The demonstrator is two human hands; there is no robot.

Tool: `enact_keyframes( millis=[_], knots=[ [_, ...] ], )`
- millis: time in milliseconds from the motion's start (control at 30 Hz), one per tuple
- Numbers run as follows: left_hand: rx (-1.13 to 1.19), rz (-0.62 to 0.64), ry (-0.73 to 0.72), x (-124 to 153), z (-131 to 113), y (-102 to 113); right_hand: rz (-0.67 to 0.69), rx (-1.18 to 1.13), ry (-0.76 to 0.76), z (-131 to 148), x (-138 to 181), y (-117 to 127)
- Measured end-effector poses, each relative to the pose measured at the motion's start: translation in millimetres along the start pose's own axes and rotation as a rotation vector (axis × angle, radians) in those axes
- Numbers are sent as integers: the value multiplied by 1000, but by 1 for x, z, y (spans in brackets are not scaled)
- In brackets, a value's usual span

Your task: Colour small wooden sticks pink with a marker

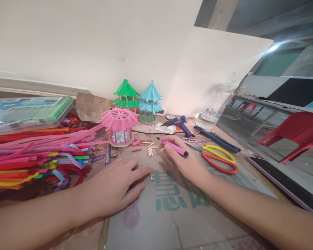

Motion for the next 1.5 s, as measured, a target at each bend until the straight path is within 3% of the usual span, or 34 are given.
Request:
enact_keyframes(
  millis=[367, 567, 800, 1133, 1500],
  knots=[
    [-29, 43, 8, -1, -1, 1, -10, 8, -50, 2, 1, 0],
    [-23, 36, 2, 0, 0, 0, -1, -42, 11, 1, 2, 1],
    [-13, 12, -20, -1, -1, 0, 215, -153, -28, 1, 7, -6],
    [-14, 4, -28, -1, 1, -2, 246, -113, -21, -2, 7, -8],
    [-6, 40, 4, -1, 1, -2, 366, -212, -75, 0, 10, -8]
  ],
)
Point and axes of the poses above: each hand's wrist, its own x-axis away from the middle knuckle, its own y-axis out of the back of the hand, z = x × y, the point moved 2 cm from there along -x, towards the middle knuckle, and after that the axes turned 1 degree about x, right-handed, at the moved point
